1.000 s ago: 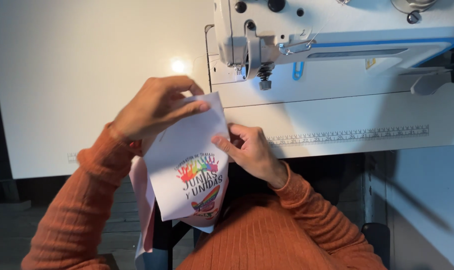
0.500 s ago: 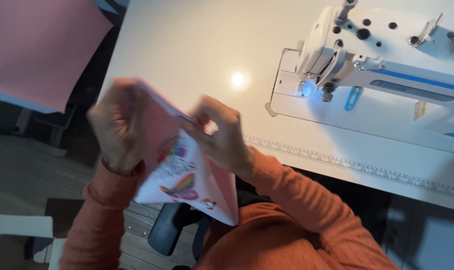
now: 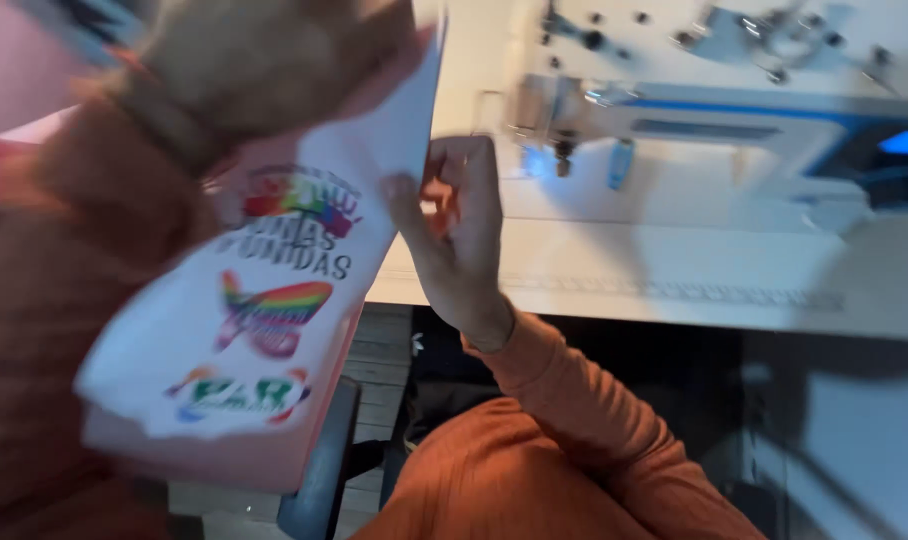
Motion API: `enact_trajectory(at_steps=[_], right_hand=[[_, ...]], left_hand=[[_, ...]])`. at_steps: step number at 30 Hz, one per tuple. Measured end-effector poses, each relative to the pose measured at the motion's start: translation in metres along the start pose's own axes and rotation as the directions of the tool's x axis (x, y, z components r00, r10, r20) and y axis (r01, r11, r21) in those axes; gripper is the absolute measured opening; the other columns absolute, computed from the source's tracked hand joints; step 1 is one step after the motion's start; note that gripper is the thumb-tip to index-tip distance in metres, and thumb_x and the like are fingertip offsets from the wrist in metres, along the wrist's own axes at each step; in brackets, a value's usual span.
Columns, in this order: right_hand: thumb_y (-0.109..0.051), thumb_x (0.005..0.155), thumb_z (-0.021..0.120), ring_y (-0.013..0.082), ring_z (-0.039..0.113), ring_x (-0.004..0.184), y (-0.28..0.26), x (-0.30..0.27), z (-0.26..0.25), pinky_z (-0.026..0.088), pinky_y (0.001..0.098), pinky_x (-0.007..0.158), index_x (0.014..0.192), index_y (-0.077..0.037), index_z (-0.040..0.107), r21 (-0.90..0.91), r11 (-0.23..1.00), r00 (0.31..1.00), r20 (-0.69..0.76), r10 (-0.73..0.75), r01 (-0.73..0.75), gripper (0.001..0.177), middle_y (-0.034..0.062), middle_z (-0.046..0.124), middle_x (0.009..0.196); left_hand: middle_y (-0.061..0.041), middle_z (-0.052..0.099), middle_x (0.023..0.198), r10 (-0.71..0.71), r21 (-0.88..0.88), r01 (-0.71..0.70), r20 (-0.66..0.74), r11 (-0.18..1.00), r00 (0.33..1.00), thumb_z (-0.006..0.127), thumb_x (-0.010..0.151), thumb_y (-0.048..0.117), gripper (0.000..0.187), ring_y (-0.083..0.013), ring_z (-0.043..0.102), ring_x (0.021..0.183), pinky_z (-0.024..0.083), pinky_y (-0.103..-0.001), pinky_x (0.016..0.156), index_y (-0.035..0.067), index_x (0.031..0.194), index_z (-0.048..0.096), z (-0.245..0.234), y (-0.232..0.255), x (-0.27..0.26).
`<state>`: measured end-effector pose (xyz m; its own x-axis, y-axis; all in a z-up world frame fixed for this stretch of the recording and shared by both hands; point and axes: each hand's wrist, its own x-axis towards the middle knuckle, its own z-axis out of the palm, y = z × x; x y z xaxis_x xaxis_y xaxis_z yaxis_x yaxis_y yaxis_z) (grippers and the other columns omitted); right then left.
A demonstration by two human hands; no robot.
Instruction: Sewing together pieces of material using an industrial sewing machine.
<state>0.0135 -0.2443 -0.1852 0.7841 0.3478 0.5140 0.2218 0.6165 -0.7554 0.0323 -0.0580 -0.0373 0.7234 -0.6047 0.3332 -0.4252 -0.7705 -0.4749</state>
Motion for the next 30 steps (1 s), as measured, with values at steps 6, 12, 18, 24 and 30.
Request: enact_trajectory(at_steps=[6, 12, 18, 24, 30], right_hand=[[-0.002, 0.098, 0.067, 0.0101, 0.066, 0.078, 0.067, -0.055, -0.122, 0.057, 0.0256, 0.062, 0.125, -0.006, 0.037, -0.16, 0.918, 0.92, -0.219, 0.326, -0.363, 0.041, 0.0032, 0.062, 0.089], [-0.006, 0.091, 0.076, 0.0139, 0.072, 0.068, 0.082, -0.04, -0.162, 0.057, 0.0279, 0.057, 0.127, -0.005, 0.038, -0.569, 0.62, 0.832, -0.254, 0.494, -0.541, 0.053, 0.0069, 0.07, 0.077], [-0.025, 0.086, 0.081, 0.0228, 0.072, 0.07, 0.089, -0.008, -0.16, 0.056, 0.0351, 0.06, 0.137, -0.01, 0.049, -0.899, 0.198, 0.812, -0.235, 0.534, -0.39, 0.062, 0.0083, 0.072, 0.082], [-0.041, 0.081, 0.084, 0.0272, 0.062, 0.091, 0.099, -0.006, -0.169, 0.054, 0.037, 0.069, 0.137, -0.015, 0.066, -0.994, -0.045, 0.932, 0.074, 0.356, 0.097, 0.064, 0.0047, 0.061, 0.128], [-0.04, 0.085, 0.083, 0.0218, 0.052, 0.084, 0.104, -0.002, -0.185, 0.052, 0.0333, 0.073, 0.133, -0.007, 0.07, -0.969, -0.015, 0.908, 0.227, 0.353, 0.248, 0.06, -0.0009, 0.06, 0.147]], left_hand=[[-0.004, 0.057, 0.066, 0.043, -0.392, -0.06, -0.054, 0.918, 0.998, 0.063, 0.108, 0.035, 0.029, -0.026, 0.057, 0.045, 0.045, -0.04, 0.042, 0.012, 0.09, 0.059, 0.21, 0.085, 0.016], [-0.004, 0.066, 0.073, -0.149, -0.495, 0.155, 0.051, 0.855, 0.987, 0.062, 0.105, 0.034, 0.029, -0.0262, 0.062, 0.051, 0.047, -0.039, 0.045, 0.011, 0.087, 0.06, 0.288, 0.126, 0.002], [-0.004, 0.067, 0.07, -0.272, -0.553, 0.292, 0.12, 0.781, 0.955, 0.062, 0.106, 0.039, 0.036, -0.0241, 0.064, 0.053, 0.045, -0.039, 0.042, 0.009, 0.086, 0.062, 0.317, 0.121, -0.001], [-0.006, 0.062, 0.054, -0.285, -0.434, 0.393, 0.295, 0.81, 0.912, 0.062, 0.103, 0.048, 0.043, -0.0235, 0.062, 0.044, 0.044, -0.038, 0.04, 0.013, 0.078, 0.066, 0.324, 0.111, 0.0], [-0.007, 0.064, 0.063, -0.306, -0.457, 0.442, 0.342, 0.772, 0.888, 0.066, 0.097, 0.048, 0.039, -0.0245, 0.063, 0.049, 0.045, -0.038, 0.041, 0.011, 0.086, 0.066, 0.328, 0.105, 0.008]])
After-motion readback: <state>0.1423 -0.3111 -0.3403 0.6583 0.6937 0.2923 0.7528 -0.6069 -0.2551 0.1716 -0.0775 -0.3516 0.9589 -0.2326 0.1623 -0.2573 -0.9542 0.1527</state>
